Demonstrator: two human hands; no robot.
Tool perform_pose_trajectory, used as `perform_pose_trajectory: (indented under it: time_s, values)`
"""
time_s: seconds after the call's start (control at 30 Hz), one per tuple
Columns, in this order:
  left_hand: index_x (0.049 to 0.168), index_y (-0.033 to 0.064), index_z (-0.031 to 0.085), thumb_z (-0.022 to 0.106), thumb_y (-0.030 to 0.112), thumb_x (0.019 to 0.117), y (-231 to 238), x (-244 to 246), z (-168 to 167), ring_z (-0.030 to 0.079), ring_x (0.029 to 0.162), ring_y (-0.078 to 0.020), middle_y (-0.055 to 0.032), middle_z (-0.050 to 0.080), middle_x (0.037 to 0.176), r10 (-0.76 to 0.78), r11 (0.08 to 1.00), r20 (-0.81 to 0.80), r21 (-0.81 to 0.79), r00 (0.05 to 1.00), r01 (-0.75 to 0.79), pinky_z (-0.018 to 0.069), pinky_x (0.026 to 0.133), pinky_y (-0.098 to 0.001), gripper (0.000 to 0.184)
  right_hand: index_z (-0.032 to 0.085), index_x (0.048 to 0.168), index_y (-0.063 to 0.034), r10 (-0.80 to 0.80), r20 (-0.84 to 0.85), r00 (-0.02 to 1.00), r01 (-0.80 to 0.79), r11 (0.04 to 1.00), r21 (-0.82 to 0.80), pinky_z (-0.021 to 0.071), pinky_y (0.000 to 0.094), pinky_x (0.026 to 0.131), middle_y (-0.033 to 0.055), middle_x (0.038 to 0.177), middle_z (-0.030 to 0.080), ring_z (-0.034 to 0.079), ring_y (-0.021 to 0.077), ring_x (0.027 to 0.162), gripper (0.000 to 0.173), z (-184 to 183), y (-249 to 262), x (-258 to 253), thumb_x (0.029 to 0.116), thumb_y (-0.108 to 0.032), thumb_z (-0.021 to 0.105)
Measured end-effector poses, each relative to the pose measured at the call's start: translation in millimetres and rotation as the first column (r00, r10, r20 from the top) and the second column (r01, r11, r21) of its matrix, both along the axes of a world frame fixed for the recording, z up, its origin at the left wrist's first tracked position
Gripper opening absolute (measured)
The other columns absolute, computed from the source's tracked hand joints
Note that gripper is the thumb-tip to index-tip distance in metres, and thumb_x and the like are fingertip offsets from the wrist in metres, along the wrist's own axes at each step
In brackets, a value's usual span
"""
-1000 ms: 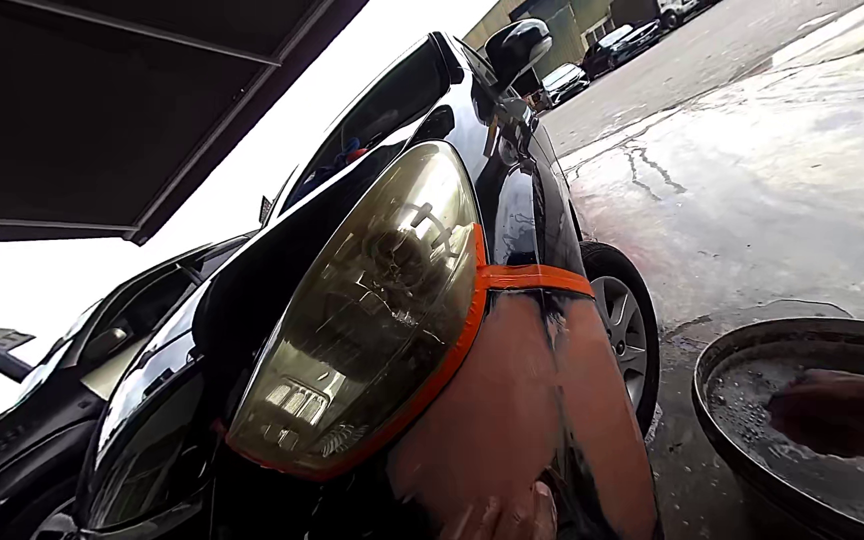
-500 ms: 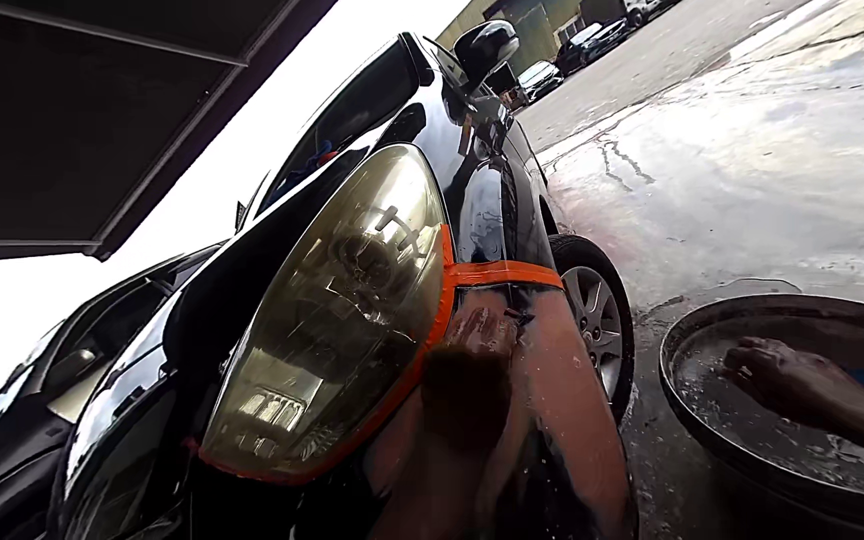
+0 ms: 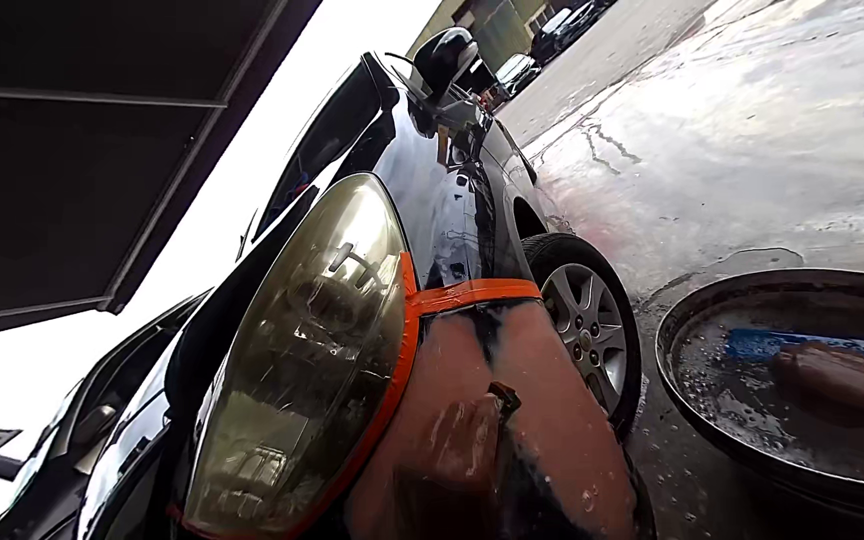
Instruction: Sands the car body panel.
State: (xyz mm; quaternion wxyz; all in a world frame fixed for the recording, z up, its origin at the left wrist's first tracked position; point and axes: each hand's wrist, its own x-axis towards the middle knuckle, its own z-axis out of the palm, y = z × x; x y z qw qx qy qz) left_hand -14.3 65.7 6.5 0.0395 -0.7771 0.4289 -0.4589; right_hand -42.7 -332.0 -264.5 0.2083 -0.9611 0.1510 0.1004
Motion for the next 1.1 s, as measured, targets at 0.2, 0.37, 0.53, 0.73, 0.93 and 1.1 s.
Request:
perform_pose_trajectory:
  time_s: [0.2, 0.37, 0.53, 0.73, 0.93, 1.1]
  values:
    - [0.093, 0.0057, 0.081, 0.066, 0.021, 0.0940, -14.0, -4.6, -1.3, 0.076, 0.078, -0.0271, -0.0124, 0.077, 0.087, 0.124, 0.989, 0.003, -0.077, 0.992, -0.124, 0.0617, 0.066, -0.0379, 0.022, 0.074, 0.105, -0.0022, -0.001, -0.017, 1.000, 0.001, 1.000, -0.022, 0.0469, 0.0611, 0.100, 0.0215, 0.122, 0.067, 0.057, 0.0433, 0.126, 0.027, -0.4, 1.2, -10.2, 0.0949, -0.027, 0.068]
    - [0.084, 0.0089, 0.076, 0.068, 0.035, 0.0944, -21.5, 16.0, 18.6, 0.069, 0.071, -0.0203, -0.0053, 0.068, 0.079, 0.179, 0.978, -0.028, -0.107, 0.984, -0.181, 0.0557, 0.058, -0.0381, 0.029, 0.074, 0.105, -0.0029, 0.006, -0.022, 1.000, -0.007, 0.999, -0.042, 0.0477, 0.0599, 0.100, 0.0201, 0.122, 0.067, 0.057, 0.0419, 0.126, 0.029, -1.3, -0.8, -8.3, 0.0949, -0.030, 0.070]
    - [0.087, 0.0075, 0.080, 0.070, 0.029, 0.0908, -17.4, -3.8, -8.5, 0.072, 0.071, -0.0195, -0.0078, 0.073, 0.080, 0.165, 0.970, 0.003, -0.181, 0.986, -0.161, 0.0582, 0.059, -0.0317, 0.024, 0.072, 0.107, 0.0004, -0.038, -0.065, 0.997, 0.038, 0.999, 0.005, 0.0454, 0.0624, 0.101, 0.0233, 0.125, 0.066, 0.056, 0.0439, 0.128, 0.032, 9.4, -7.3, -8.3, 0.0937, -0.029, 0.071]
    - [0.088, 0.0058, 0.075, 0.071, 0.030, 0.0932, -37.5, 17.0, 17.3, 0.072, 0.076, -0.0234, -0.0091, 0.072, 0.086, 0.261, 0.936, -0.028, -0.239, 0.965, -0.260, 0.0580, 0.061, -0.0401, 0.025, 0.073, 0.104, 0.0005, -0.016, -0.052, 0.999, 0.015, 1.000, -0.008, 0.0471, 0.0627, 0.099, 0.0239, 0.120, 0.068, 0.058, 0.0448, 0.124, 0.032, 6.4, -4.5, -11.0, 0.0951, -0.030, 0.070]
    - [0.086, 0.0007, 0.075, 0.070, 0.029, 0.0937, -46.1, 12.9, 21.4, 0.072, 0.074, -0.0291, -0.0138, 0.071, 0.081, 0.257, 0.942, -0.032, -0.213, 0.966, -0.258, 0.0572, 0.060, -0.0445, 0.029, 0.072, 0.107, -0.0001, -0.048, -0.043, 0.998, 0.047, 0.999, -0.011, 0.0452, 0.0615, 0.101, 0.0222, 0.125, 0.066, 0.055, 0.0432, 0.128, 0.032, -1.3, -8.7, -2.9, 0.0949, -0.030, 0.068]
    - [0.084, 0.0066, 0.078, 0.070, 0.027, 0.0894, -31.3, -1.8, -5.5, 0.072, 0.069, -0.0215, -0.0085, 0.072, 0.079, 0.250, 0.948, 0.000, -0.204, 0.968, -0.245, 0.0573, 0.054, -0.0349, 0.023, 0.072, 0.106, 0.0019, -0.053, -0.071, 0.996, 0.055, 0.998, 0.016, 0.0462, 0.0638, 0.100, 0.0251, 0.123, 0.067, 0.058, 0.0453, 0.125, 0.033, -0.8, -8.8, -5.2, 0.0943, -0.029, 0.069]
